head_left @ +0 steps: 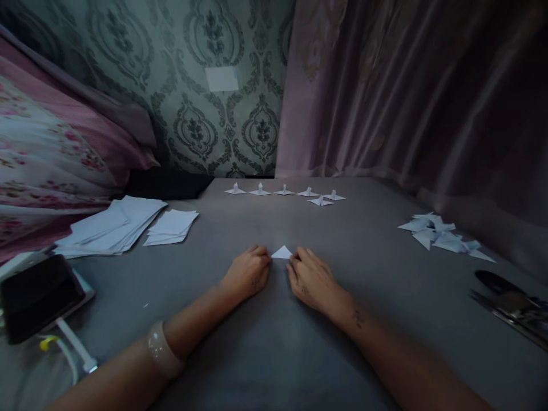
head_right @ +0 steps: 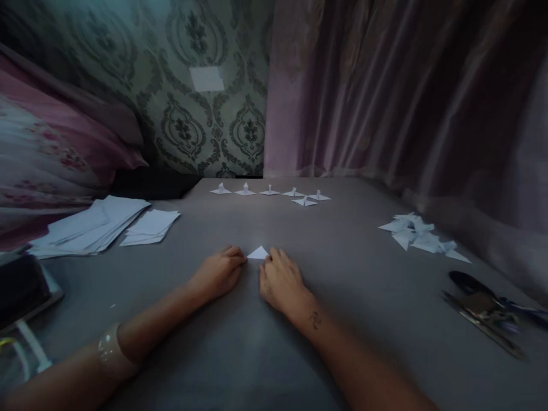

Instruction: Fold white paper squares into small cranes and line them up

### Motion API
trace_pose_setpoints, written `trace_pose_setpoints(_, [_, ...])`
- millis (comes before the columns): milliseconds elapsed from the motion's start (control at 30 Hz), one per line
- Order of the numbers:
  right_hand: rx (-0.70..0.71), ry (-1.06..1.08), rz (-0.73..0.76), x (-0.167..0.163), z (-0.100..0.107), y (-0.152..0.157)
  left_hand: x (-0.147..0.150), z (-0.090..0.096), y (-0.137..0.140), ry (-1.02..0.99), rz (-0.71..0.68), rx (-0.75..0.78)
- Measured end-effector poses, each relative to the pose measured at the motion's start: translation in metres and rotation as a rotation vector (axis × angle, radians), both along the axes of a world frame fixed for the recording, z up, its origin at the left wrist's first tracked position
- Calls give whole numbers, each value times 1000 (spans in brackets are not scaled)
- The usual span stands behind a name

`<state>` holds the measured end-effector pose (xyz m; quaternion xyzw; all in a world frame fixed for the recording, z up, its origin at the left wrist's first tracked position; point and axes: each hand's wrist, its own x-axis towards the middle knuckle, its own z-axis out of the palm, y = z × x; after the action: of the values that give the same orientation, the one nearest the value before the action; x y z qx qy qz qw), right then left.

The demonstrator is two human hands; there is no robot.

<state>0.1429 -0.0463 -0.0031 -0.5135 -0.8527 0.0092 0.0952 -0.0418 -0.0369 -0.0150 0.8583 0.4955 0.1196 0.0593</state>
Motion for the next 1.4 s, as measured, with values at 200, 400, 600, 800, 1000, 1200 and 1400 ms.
trace_pose_setpoints(200, [-85,39,-67,14,-1,10,-10,2,21,-256,70,-155])
trace_pose_setpoints(400, [-120,292,-208,22,-12,31,2,-13,46,-412,24,-89])
trace_pose_setpoints(600, [-514,1199,-386,14,-14,41,14,-7,30,-587,20,256])
trace_pose_setpoints(800, [-987,1658,-136,-1,-3,25,14,-3,16,-632,-141,281])
trace_pose_setpoints(1000, [-670,1522,-147,-4,-8,26,23,10,12,-1096,86,-188])
trace_pose_setpoints(1200, [-482,1402,-34,-6,-12,29,28,0,22,-1691,294,-735])
trace_pose_setpoints(1400, [-481,1374,-11,-6,-10,25,31,0,22,-1801,260,-958])
